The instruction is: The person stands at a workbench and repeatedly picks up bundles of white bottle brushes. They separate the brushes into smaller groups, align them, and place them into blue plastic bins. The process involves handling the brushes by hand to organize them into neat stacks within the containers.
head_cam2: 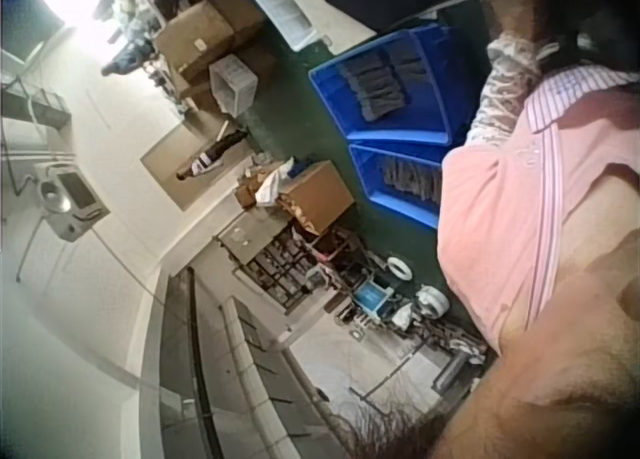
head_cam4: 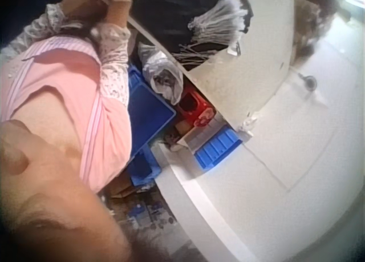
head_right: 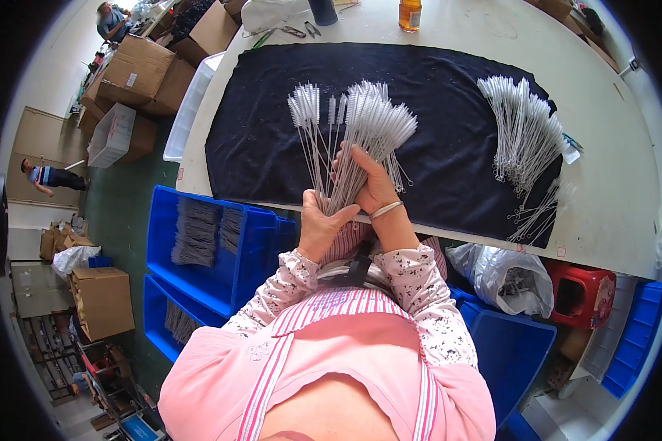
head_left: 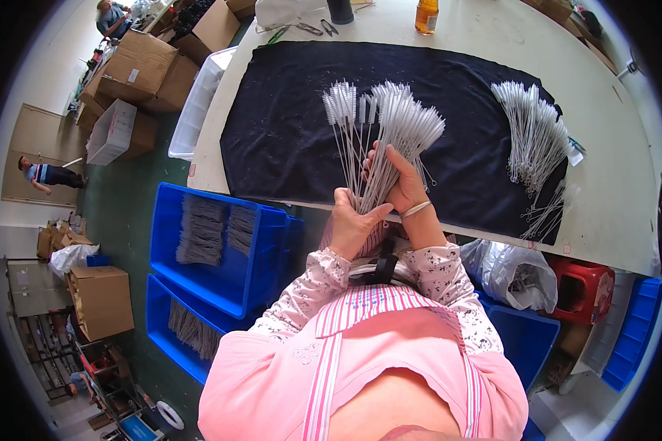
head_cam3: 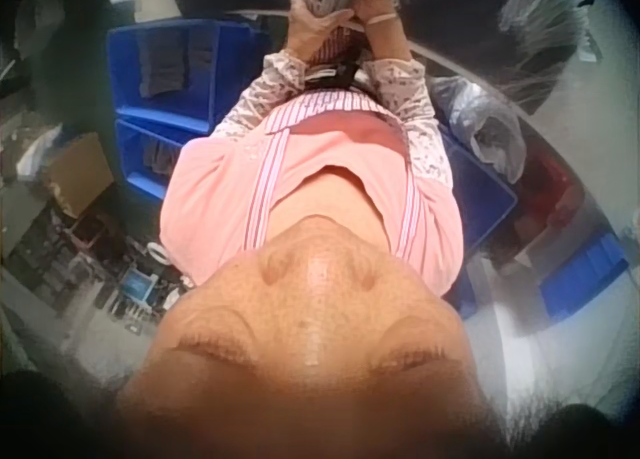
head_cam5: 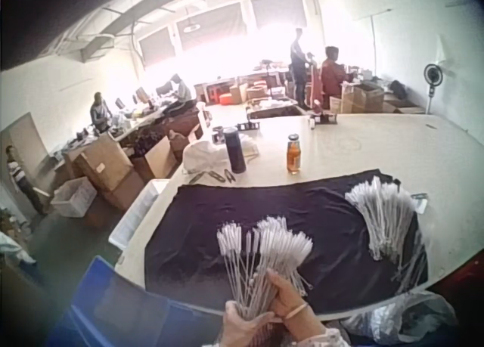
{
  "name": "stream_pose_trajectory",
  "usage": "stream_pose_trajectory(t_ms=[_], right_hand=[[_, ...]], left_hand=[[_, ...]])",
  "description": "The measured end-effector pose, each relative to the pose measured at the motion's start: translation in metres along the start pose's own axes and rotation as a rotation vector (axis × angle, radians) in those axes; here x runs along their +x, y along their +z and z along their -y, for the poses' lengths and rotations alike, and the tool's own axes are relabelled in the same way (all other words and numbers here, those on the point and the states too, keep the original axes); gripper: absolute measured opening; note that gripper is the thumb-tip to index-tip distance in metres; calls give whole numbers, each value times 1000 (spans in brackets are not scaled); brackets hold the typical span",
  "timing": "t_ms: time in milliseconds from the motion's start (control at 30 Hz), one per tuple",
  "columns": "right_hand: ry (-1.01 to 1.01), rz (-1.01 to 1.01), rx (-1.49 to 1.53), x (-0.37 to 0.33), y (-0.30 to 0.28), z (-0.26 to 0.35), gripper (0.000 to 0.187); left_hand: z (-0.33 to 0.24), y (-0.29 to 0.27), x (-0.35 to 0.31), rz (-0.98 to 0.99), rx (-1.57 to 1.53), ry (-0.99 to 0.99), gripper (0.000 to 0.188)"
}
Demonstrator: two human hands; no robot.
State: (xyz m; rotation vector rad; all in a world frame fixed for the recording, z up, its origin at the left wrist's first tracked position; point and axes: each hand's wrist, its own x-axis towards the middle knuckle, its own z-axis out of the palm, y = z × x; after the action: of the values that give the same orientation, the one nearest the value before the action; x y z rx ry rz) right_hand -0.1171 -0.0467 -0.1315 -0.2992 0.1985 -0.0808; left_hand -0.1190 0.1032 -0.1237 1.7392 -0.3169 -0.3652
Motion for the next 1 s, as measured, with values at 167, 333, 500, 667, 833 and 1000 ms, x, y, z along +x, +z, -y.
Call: stream_pose_trajectory(t_ms=[167,333,500,667,833,1000], right_hand=[[3,-58,-12,-2,7,0,27],[24,-100,-76,-7,12,-8,27],[20,-49,-316,-16,44,-28,38],[68,41,-571,-25,58,-28,42],[-205,-182,-832,-9,29,5,62],[-772,-774,-2256,-8,7,27,64]], left_hand=[[-9,1,-1,20,-25,-58,53],[-6,-7,-3,212,-67,-161,38],[-18,-24,-13,445,-595,-492,21],[-6,-43,-9,745,-1019,-546,27],[-18,-37,-5,548,-738,-504,21],[-2,-27,1,336,-470,-275,12]])
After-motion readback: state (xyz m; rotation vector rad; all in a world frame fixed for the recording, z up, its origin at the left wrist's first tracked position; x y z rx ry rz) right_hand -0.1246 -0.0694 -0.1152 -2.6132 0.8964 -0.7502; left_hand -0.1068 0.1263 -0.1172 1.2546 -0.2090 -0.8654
